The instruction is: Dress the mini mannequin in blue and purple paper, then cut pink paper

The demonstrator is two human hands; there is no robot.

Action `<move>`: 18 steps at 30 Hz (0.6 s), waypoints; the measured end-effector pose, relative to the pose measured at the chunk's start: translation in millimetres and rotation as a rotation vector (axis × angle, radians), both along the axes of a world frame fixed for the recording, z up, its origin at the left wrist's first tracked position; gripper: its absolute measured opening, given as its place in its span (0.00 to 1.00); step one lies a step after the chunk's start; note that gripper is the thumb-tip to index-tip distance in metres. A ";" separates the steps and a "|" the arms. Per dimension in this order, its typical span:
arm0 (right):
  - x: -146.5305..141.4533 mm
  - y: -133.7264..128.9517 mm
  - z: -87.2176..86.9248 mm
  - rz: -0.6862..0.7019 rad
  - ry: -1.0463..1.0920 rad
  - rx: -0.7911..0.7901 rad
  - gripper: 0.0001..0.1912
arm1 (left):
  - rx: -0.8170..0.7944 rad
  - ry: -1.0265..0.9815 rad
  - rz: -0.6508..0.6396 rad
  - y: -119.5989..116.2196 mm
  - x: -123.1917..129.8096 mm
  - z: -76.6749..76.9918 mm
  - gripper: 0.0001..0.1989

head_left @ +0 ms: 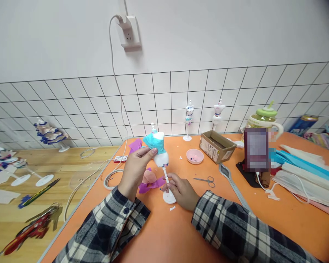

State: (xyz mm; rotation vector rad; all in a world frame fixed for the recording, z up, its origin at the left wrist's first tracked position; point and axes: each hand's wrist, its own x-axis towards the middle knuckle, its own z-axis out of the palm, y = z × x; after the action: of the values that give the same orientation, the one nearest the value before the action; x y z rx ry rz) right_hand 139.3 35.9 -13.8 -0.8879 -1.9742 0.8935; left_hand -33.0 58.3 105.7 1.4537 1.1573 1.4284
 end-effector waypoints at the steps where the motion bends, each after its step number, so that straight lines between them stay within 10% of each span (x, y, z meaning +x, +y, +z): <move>1: 0.1 0.7 0.1 -0.017 -0.008 0.012 0.12 | 0.013 0.030 0.026 -1.7 0.8 1.6 0.18; 11: 17.8 43.0 13.3 -0.199 0.014 0.033 0.09 | 0.068 0.525 -0.053 -9.1 -12.1 -18.4 0.34; 18: 31.2 92.5 7.3 -0.292 0.005 -0.047 0.08 | 0.023 1.115 -0.315 -10.1 -82.4 -63.5 0.15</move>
State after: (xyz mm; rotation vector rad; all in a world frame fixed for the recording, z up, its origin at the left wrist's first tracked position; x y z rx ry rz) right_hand 170.6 128.4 -6.5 -1.1640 -1.7665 0.7738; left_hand -115.4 48.2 42.2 2.4136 1.4099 0.3315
